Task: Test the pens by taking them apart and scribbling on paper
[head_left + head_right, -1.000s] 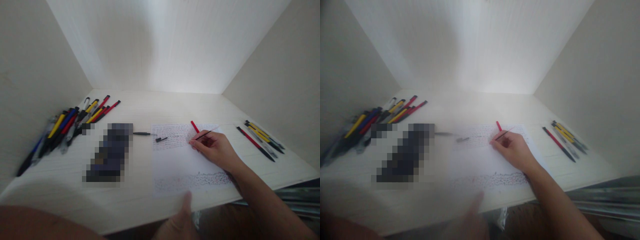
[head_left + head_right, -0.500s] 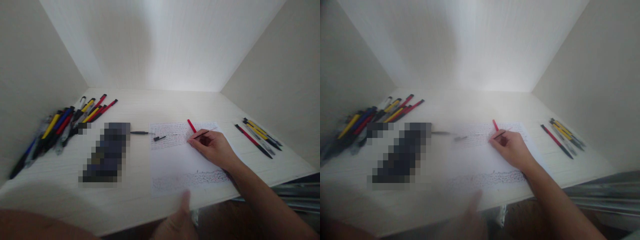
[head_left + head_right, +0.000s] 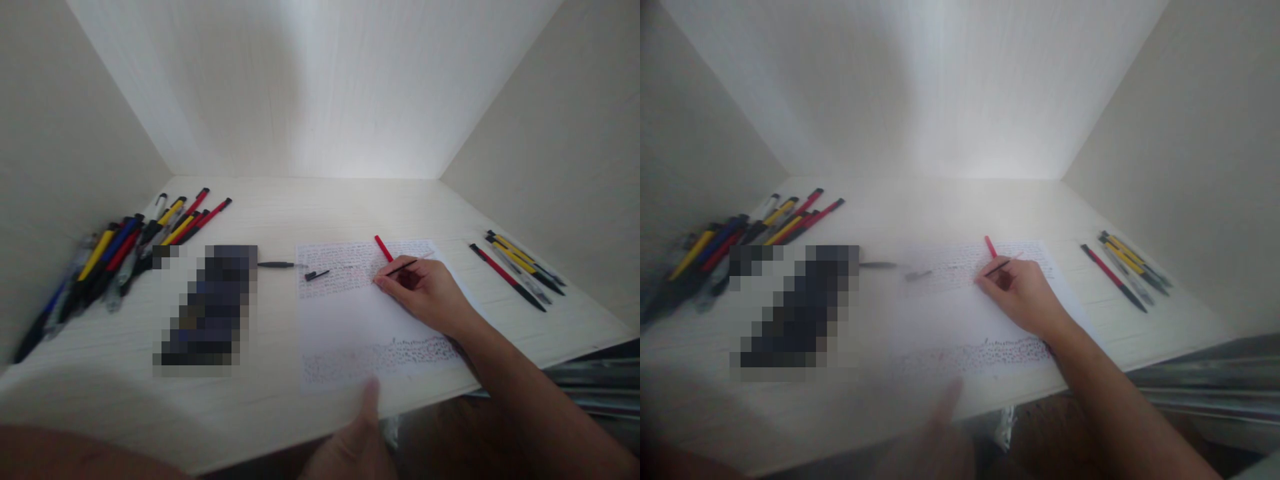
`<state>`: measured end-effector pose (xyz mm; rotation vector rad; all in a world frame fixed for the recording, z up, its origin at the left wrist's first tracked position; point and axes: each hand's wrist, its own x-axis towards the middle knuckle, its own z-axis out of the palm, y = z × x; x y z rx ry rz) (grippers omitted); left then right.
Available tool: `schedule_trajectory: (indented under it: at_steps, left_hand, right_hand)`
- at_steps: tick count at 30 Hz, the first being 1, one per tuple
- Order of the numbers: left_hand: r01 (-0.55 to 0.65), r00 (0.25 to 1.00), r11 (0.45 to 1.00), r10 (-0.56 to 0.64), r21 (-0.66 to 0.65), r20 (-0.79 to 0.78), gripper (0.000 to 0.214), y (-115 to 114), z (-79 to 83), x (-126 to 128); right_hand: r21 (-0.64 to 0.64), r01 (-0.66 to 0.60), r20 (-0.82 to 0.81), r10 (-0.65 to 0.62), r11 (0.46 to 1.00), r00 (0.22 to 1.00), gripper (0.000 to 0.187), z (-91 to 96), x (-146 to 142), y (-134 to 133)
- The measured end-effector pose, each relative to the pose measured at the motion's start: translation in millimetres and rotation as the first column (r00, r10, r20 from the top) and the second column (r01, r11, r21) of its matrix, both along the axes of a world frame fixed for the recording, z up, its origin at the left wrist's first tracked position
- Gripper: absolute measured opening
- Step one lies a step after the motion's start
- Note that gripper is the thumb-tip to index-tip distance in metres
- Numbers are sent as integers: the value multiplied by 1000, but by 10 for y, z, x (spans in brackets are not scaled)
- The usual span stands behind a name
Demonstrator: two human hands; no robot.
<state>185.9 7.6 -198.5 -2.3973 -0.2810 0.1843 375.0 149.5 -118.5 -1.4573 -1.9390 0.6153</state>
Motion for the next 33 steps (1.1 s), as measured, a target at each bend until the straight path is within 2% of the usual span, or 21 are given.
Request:
schedule_trajectory:
  at_steps: [9,14,19,21,27,33]
  left_hand:
    - [43,996,999,-41,20,-76,47,20,80,-34]
    - [68,974,995,-52,67,-221,48,43,127,-27]
    - [123,913,987,-73,100,-400,43,68,179,-48]
    - [134,903,986,-82,97,-421,40,69,184,-52]
    - [87,979,996,-78,37,-188,48,48,146,-39]
    - [24,1000,999,-24,-36,0,45,18,58,-53]
  right_hand:
    - [3,26,-54,-26,1000,998,18,-27,2,6]
    - [8,33,-40,-32,999,999,17,-17,-5,6]
    - [5,27,-54,-26,1000,998,17,-11,-11,0]
    - [1,30,-59,-29,1000,998,17,-5,-18,-4]
    - [0,38,-71,-38,999,997,16,4,-26,-7]
    - [28,16,-32,-15,999,999,16,-11,-12,2]
